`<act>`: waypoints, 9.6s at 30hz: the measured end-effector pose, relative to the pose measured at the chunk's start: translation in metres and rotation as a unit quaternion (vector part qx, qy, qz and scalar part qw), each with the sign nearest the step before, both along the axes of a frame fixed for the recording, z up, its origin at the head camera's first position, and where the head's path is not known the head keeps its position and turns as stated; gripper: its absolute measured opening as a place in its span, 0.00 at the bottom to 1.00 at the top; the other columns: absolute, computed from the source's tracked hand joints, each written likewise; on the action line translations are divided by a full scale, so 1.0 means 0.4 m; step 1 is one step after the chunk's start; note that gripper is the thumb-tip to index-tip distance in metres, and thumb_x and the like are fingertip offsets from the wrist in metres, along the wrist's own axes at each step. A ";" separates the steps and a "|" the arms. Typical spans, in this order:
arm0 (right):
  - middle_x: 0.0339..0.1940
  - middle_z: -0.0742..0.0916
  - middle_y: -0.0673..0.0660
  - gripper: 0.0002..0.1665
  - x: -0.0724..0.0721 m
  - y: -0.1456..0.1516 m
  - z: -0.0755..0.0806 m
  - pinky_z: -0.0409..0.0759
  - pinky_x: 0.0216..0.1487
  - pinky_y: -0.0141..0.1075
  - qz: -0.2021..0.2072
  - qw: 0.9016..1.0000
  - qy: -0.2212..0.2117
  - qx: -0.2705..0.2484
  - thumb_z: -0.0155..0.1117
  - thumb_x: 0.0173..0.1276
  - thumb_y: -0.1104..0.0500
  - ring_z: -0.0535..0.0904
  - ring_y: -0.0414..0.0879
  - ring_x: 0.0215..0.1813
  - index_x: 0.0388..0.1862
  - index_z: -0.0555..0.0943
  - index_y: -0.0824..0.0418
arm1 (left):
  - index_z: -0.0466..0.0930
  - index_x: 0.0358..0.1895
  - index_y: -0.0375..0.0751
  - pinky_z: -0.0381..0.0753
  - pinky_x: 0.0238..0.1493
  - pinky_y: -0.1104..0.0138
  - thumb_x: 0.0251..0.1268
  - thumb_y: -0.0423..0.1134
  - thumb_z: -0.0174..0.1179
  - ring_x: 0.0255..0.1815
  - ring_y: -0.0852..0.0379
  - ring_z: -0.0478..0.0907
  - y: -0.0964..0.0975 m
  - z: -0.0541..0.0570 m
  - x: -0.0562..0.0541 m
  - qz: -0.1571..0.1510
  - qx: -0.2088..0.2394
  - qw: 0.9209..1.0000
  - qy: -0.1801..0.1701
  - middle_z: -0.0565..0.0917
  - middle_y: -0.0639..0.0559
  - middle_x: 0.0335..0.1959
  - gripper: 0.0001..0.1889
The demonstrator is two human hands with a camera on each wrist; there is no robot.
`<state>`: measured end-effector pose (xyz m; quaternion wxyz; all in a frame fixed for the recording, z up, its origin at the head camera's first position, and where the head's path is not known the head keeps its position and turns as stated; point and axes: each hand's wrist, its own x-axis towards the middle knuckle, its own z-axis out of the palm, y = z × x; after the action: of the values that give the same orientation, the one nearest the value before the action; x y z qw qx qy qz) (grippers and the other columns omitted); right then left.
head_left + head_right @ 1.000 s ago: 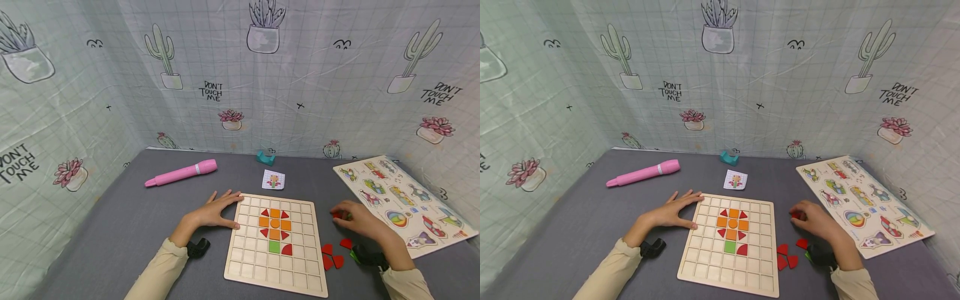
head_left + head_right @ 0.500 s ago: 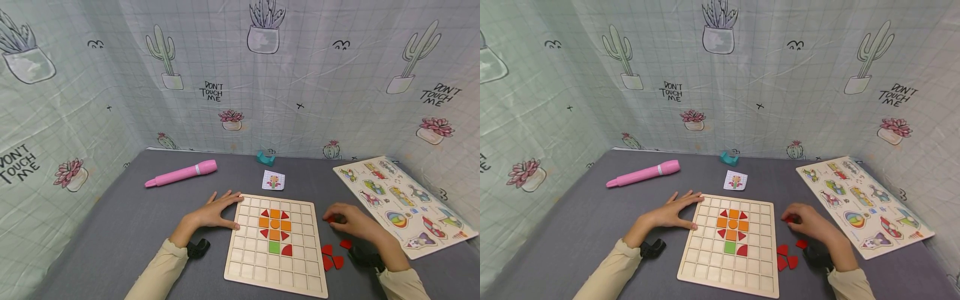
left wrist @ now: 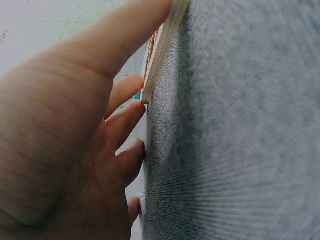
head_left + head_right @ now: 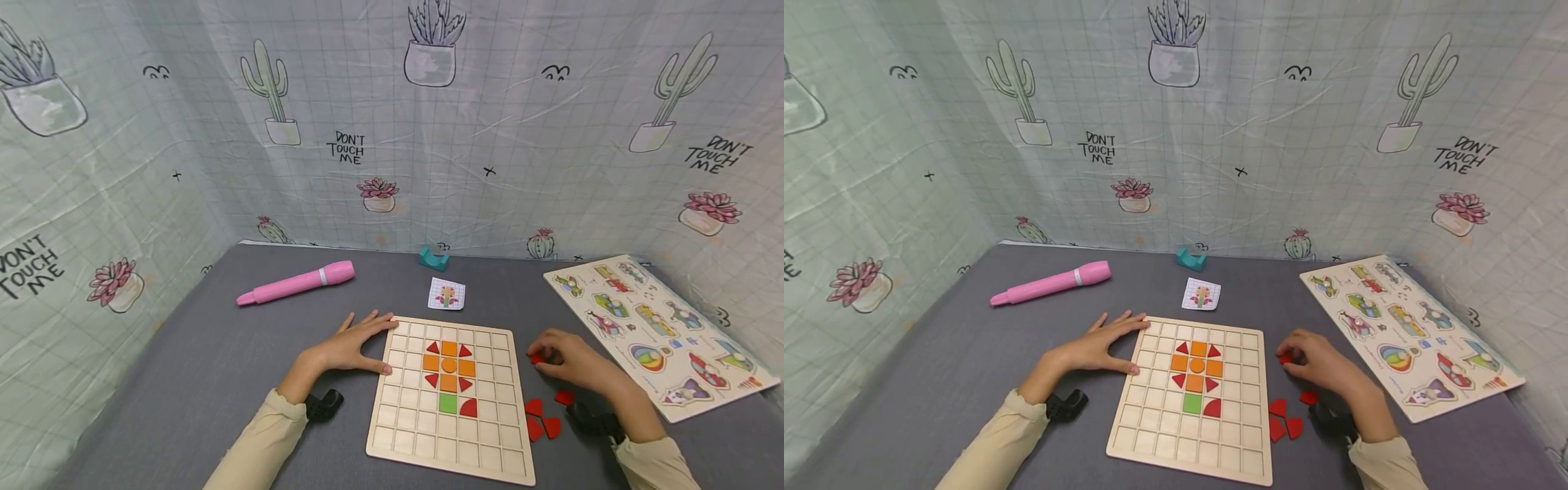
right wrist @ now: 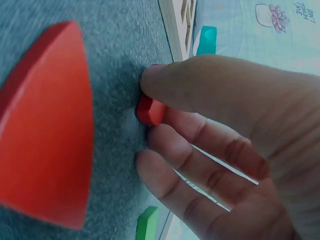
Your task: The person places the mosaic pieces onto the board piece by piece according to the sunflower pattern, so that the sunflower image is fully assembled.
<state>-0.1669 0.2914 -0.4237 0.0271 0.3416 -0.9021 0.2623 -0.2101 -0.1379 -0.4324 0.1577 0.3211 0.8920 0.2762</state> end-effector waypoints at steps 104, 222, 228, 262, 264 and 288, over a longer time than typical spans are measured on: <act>0.35 0.78 0.49 0.16 0.053 0.079 0.033 0.72 0.26 0.31 0.055 0.981 -0.185 0.000 0.75 0.54 0.65 0.67 0.37 0.33 0.41 0.80 0.62 | 0.59 0.76 0.48 0.28 0.73 0.39 0.56 0.56 0.70 0.80 0.45 0.40 -0.005 -0.004 -0.003 0.001 -0.005 1.000 0.001 0.54 0.49 0.79 0.46; 0.31 0.80 0.44 0.05 0.064 -0.422 0.049 0.73 0.35 0.25 0.119 0.983 -0.132 0.055 0.68 0.64 0.62 0.72 0.35 0.32 0.40 0.83 0.58 | 0.59 0.76 0.50 0.28 0.73 0.40 0.57 0.56 0.69 0.80 0.45 0.39 -0.001 -0.004 -0.005 0.001 -0.012 1.000 0.000 0.53 0.50 0.79 0.45; 0.27 0.77 0.45 0.05 0.065 -0.427 0.045 0.71 0.32 0.25 0.113 0.984 -0.125 0.052 0.69 0.63 0.62 0.69 0.34 0.30 0.37 0.82 0.59 | 0.58 0.76 0.50 0.28 0.73 0.40 0.57 0.57 0.68 0.80 0.46 0.39 -0.001 -0.005 -0.007 0.001 -0.012 1.000 -0.002 0.53 0.51 0.79 0.45; 0.36 0.83 0.45 0.05 0.069 -0.245 0.050 0.75 0.31 0.27 0.110 0.983 -0.146 -0.009 0.66 0.67 0.61 0.71 0.32 0.31 0.42 0.85 0.57 | 0.58 0.76 0.50 0.27 0.73 0.41 0.57 0.56 0.69 0.80 0.47 0.39 -0.004 -0.008 -0.008 0.002 -0.013 1.000 0.004 0.54 0.50 0.79 0.45; 0.37 0.84 0.46 0.06 0.070 -0.227 0.051 0.75 0.31 0.27 0.105 0.984 -0.144 -0.008 0.66 0.68 0.60 0.71 0.32 0.32 0.42 0.85 0.57 | 0.58 0.76 0.50 0.27 0.73 0.41 0.57 0.56 0.69 0.80 0.47 0.39 -0.004 -0.007 -0.008 0.002 -0.013 1.000 0.004 0.54 0.51 0.79 0.45; 0.31 0.80 0.46 0.06 0.084 -0.027 0.010 0.72 0.23 0.28 0.098 0.988 -0.107 -0.048 0.69 0.63 0.66 0.69 0.29 0.27 0.39 0.82 0.60 | 0.58 0.76 0.49 0.27 0.73 0.41 0.57 0.56 0.68 0.80 0.47 0.39 -0.001 -0.005 -0.006 0.002 -0.017 1.000 -0.001 0.53 0.50 0.79 0.45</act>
<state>-0.1334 0.2805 -0.4199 -0.0791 0.3968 -0.8483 0.3415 -0.2124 -0.1382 -0.4345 0.1634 0.3161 0.8972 0.2616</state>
